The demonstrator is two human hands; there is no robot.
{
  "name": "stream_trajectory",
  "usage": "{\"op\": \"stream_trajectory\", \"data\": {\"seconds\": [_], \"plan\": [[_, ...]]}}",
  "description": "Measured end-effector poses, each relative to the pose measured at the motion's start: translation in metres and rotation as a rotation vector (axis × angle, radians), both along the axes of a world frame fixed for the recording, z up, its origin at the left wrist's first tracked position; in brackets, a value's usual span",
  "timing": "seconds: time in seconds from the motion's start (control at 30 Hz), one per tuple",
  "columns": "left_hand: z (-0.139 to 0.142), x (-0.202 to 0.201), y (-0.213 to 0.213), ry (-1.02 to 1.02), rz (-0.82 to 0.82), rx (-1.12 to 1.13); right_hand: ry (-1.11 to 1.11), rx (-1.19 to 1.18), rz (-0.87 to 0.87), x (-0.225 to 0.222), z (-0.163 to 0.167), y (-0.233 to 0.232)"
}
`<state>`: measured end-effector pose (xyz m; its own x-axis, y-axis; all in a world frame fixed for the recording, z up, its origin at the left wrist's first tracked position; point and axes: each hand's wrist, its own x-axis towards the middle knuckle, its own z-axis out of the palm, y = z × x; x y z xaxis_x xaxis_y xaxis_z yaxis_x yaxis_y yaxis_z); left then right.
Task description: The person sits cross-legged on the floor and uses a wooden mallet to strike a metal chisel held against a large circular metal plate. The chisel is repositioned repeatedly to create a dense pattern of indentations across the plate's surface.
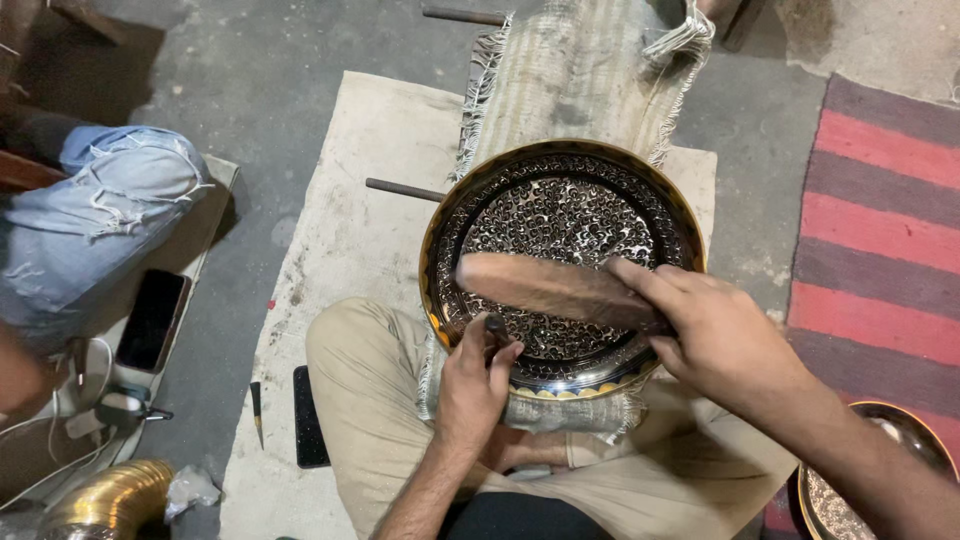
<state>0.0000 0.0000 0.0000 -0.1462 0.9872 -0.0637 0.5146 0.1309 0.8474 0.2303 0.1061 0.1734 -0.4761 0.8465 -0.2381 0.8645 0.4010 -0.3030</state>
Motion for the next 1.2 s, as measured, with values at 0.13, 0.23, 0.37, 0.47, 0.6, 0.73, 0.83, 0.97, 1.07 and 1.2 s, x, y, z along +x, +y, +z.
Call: {"op": "stream_trajectory", "data": {"seconds": [0.13,0.23,0.37,0.47,0.6,0.73,0.83,0.97,1.07,1.2], "plan": [[0.006,0.0,0.001,-0.017,0.008,0.011,-0.2,0.159,0.15,-0.005,0.01,-0.003],[0.007,0.001,0.002,0.02,0.006,0.031,-0.055,0.188,0.158,-0.008,0.011,-0.001],[0.009,-0.001,0.001,0.024,-0.006,0.026,-0.2,0.216,0.189,-0.005,0.012,-0.002],[0.013,0.0,0.002,0.037,0.005,-0.008,-0.059,0.223,0.192,-0.005,0.011,0.002],[0.017,0.0,0.004,0.036,0.0,0.018,-0.446,0.189,0.214,-0.002,0.012,-0.002],[0.018,0.001,0.002,0.023,0.008,0.024,-0.087,0.167,0.19,0.001,0.008,0.003],[0.018,0.0,0.001,0.039,0.015,0.014,-0.247,0.163,0.192,0.005,0.007,0.0],[0.017,0.001,0.003,0.002,0.013,-0.056,-0.219,0.174,0.197,0.006,0.006,0.003],[0.017,0.001,0.002,-0.002,0.015,-0.025,0.011,0.183,0.17,0.006,0.008,0.004],[0.02,0.0,0.001,-0.009,0.007,0.06,-0.248,0.211,0.175,0.004,0.018,0.005]]}}
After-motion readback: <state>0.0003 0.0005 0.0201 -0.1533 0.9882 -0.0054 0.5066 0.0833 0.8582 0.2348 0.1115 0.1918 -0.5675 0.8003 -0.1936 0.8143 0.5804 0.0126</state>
